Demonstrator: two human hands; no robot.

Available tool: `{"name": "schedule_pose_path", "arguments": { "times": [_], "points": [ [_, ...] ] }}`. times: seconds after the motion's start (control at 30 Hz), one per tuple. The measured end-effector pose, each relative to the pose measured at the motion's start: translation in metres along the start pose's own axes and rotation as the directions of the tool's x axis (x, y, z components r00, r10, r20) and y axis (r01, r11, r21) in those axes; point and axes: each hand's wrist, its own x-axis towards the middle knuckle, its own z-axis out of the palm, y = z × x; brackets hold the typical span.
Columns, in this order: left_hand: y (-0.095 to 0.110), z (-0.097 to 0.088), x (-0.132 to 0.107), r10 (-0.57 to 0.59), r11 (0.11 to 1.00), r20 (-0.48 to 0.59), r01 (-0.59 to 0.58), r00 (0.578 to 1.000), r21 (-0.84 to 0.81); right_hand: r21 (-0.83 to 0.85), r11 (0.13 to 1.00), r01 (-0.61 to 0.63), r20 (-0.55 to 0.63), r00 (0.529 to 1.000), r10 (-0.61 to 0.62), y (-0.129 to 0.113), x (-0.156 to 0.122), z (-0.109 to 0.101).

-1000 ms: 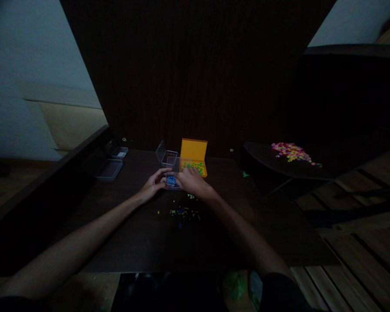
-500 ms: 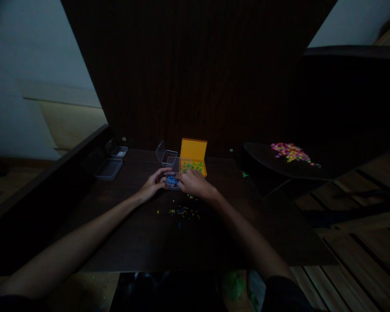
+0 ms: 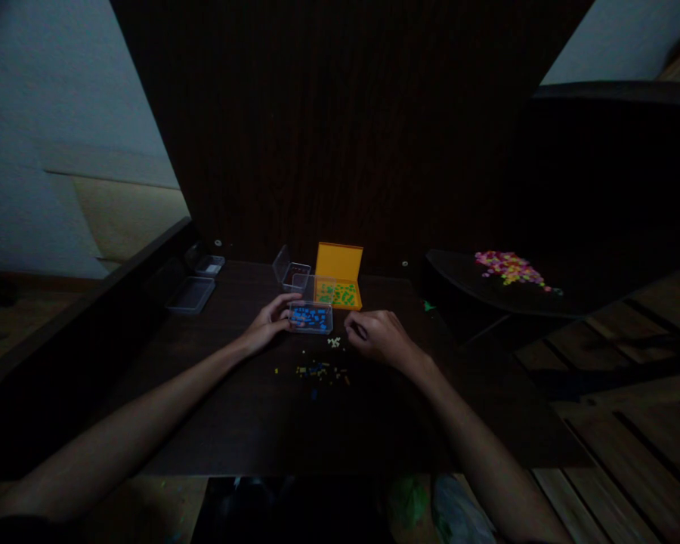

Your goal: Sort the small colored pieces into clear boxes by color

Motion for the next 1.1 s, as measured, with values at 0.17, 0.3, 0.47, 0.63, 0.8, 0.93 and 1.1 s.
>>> {"name": "schedule_pose_path", "arguments": {
  "times": [0.17,0.3,0.47,0.63,0.8,0.93,1.1],
  "points": [
    [0.0,-0.001,0.0,0.015,1.0,0.007,-0.015,1.0,0.01,0.058,0.996,0.068,0.13,0.989,-0.075,0.01,-0.032,0.015],
    [0.0,0.0,-0.001,0.026,1.0,0.005,-0.026,1.0,0.0,0.068,0.998,0.001,0.209,0.978,-0.016,0.013,-0.043,0.025],
    [0.001,0.0,-0.001,0.026,0.999,0.002,-0.026,1.0,0.03,0.068,0.997,-0.025,0.195,0.981,0.011,0.011,-0.044,0.026],
    [0.002,0.001,-0.002,0.009,0.999,0.003,-0.01,1.0,0.034,0.082,0.996,-0.03,0.205,0.979,0.012,0.009,-0.045,0.024],
    [0.0,-0.001,-0.002,0.015,0.999,0.013,-0.015,1.0,0.034,0.076,0.997,0.0,0.23,0.973,-0.017,0.013,-0.043,0.023],
    [0.001,0.0,-0.002,0.008,1.0,-0.003,-0.008,1.0,0.026,0.109,0.993,0.045,0.115,0.992,-0.057,0.014,-0.027,0.012],
    [0.004,0.002,-0.003,-0.001,1.0,-0.003,0.001,1.0,0.028,0.085,0.996,-0.004,0.034,0.999,0.001,0.005,0.013,-0.002]
  ]
}}
